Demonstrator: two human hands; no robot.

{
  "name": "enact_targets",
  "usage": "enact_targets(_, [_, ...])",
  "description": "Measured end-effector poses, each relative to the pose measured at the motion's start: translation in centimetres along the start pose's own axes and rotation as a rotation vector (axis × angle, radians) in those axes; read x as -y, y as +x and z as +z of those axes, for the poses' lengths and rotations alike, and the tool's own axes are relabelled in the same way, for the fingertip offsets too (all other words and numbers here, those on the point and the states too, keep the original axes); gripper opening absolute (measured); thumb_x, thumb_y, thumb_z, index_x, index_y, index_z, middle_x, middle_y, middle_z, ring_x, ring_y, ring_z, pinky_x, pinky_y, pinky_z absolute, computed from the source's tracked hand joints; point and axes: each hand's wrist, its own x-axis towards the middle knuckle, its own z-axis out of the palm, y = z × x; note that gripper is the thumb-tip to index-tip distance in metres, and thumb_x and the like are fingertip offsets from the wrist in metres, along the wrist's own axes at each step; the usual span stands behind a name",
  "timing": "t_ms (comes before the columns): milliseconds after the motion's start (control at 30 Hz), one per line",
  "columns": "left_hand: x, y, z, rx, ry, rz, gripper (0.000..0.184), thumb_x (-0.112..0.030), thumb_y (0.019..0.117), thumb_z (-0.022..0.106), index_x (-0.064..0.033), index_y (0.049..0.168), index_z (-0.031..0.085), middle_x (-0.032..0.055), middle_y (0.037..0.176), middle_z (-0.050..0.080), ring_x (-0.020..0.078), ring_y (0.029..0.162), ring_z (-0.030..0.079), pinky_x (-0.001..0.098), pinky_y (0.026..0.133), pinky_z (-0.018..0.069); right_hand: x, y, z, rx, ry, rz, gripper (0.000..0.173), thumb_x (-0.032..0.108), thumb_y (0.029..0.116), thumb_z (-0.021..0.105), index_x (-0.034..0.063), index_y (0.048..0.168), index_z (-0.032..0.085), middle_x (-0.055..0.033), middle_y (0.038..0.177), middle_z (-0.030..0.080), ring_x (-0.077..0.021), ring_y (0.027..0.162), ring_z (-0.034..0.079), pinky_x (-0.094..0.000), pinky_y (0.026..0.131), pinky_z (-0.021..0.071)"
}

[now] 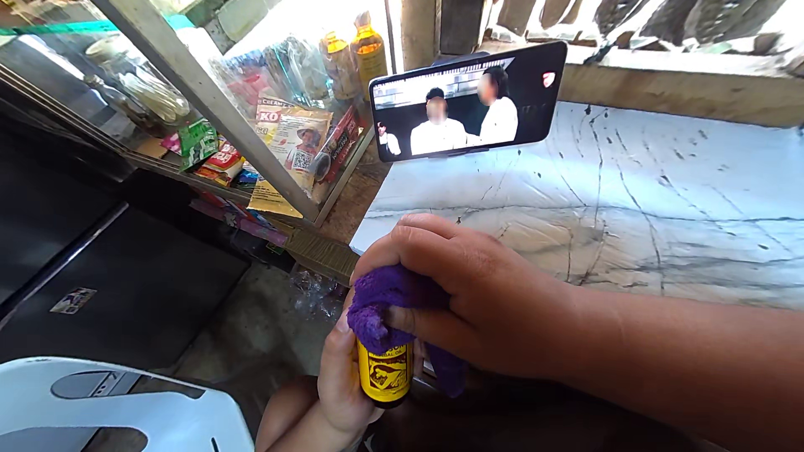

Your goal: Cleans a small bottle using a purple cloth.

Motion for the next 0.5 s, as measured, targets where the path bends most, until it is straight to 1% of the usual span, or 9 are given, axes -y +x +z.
enact_targets(200, [-0.05, 0.00, -0.04, 0.006, -0.024, -0.016, 0.040, -0.041, 0.1018, 0.055, -0.0099, 0.123, 0.068, 0.0090, 0.103, 0.075, 0.0156, 0.089, 0.073, 0.0297, 0.077, 0.0602, 0.01, 0.01, -0.05, 0.001, -0.003, 0.011, 0.021, 0.022, 0.0921, 0.069, 0.0150, 0.111, 0.070, 0.0045, 0.094, 0.061, -0.0020, 0.088, 0.062, -0.0178, 0.069, 0.0542])
enact_targets(333, [0.01, -0.04, -0.06, 0.003, -0.013, -0.009, 0.041, -0.042, 0.1019, 0.055, -0.0102, 0.123, 0.068, 0.0088, 0.103, 0.075, 0.0154, 0.089, 0.073, 0.0297, 0.076, 0.0602, -0.05, 0.04, -0.06, 0.002, 0.006, 0.003, 0.021, 0.022, 0.0917, 0.070, 0.0141, 0.111, 0.070, 0.0046, 0.094, 0.062, -0.0021, 0.088, 0.062, -0.0177, 0.071, 0.0540])
enact_targets(500, [-0.05, -0.05, -0.03, -0.004, -0.005, -0.026, 0.041, -0.044, 0.1013, 0.055, -0.0108, 0.121, 0.069, 0.0086, 0.100, 0.075, 0.0149, 0.087, 0.073, 0.0288, 0.075, 0.0599, -0.02, 0.03, -0.13, 0.008, -0.004, 0.007, 0.022, 0.022, 0.0920, 0.069, 0.0147, 0.112, 0.070, 0.0043, 0.095, 0.062, -0.0019, 0.088, 0.062, -0.0177, 0.070, 0.0543])
